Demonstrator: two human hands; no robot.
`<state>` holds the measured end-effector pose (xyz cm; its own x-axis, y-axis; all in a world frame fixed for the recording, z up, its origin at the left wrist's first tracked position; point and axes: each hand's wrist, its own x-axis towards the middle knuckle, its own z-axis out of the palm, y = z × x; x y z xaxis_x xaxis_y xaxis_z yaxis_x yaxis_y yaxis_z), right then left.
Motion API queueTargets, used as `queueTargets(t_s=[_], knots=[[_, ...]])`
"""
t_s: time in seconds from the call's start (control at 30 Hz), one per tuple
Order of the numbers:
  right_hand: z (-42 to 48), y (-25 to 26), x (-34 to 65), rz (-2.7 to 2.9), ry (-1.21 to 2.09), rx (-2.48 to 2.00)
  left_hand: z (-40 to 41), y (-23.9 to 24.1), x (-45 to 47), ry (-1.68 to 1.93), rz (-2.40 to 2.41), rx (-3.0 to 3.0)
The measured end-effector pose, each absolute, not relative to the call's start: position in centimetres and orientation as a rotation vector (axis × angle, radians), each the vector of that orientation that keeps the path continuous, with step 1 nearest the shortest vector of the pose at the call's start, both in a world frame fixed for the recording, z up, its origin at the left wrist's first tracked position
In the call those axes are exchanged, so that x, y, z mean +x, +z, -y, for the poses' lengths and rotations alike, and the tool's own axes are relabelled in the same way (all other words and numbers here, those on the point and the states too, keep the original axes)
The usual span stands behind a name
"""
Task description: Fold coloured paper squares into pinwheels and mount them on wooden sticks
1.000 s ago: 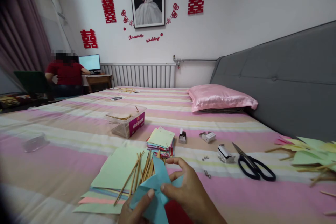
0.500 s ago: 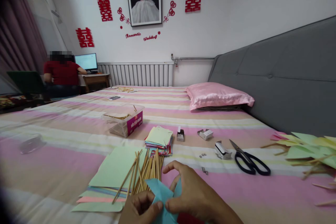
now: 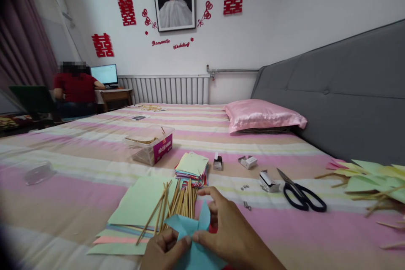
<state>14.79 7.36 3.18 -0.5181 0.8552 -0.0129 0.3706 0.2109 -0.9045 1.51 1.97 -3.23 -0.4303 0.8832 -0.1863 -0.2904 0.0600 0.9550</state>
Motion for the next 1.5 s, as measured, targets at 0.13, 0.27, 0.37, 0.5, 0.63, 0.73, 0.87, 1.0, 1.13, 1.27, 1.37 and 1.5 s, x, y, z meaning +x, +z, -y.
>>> queueTargets(t_s=[0.13,0.27,0.37,0.5,0.63,0.73,0.87,1.0,1.13,1.27,1.37,1.5], knots=[[-7.0,4.2,15.2,1.923,0.979,-1.105,-2.2,-4.2,0.5,1.634,-1.342,0.421],[-5.9,5.5,15.9,2.097,1.006,-1.075,-2.1,-3.0,0.3,1.727,-1.254,0.240],[-5.1,5.6,15.8,2.251,1.207,-1.038,-1.9,-1.9,0.3,1.749,-1.176,0.195],[-4.6,4.5,14.6,2.231,1.196,-1.059,-1.7,-1.7,0.1,1.727,-1.103,0.190],[-4.8,3.6,13.4,2.153,1.212,-1.065,-1.7,-1.7,0.1,1.721,-1.053,0.154],[-4.9,3.5,12.8,2.079,1.281,-1.051,-1.6,-1.4,0.3,1.754,-1.050,0.137],[-5.0,3.3,12.4,2.021,1.347,-1.003,-1.7,-1.4,0.3,1.788,-1.072,0.164],[-5.1,2.8,11.9,1.948,1.284,-1.068,-1.8,-2.2,0.0,1.757,-1.105,0.245],[-5.3,2.5,11.7,1.902,1.147,-1.105,-1.8,-3.1,-0.2,1.748,-1.156,0.296],[-5.6,1.9,11.8,1.878,1.032,-1.178,-1.7,-3.2,-0.4,1.701,-1.217,0.369],[-5.8,1.5,11.8,1.858,1.020,-1.206,-1.7,-2.9,-0.2,1.700,-1.248,0.406],[-6.0,1.0,11.9,1.821,1.037,-1.208,-1.6,-2.2,0.5,1.784,-1.310,0.403]])
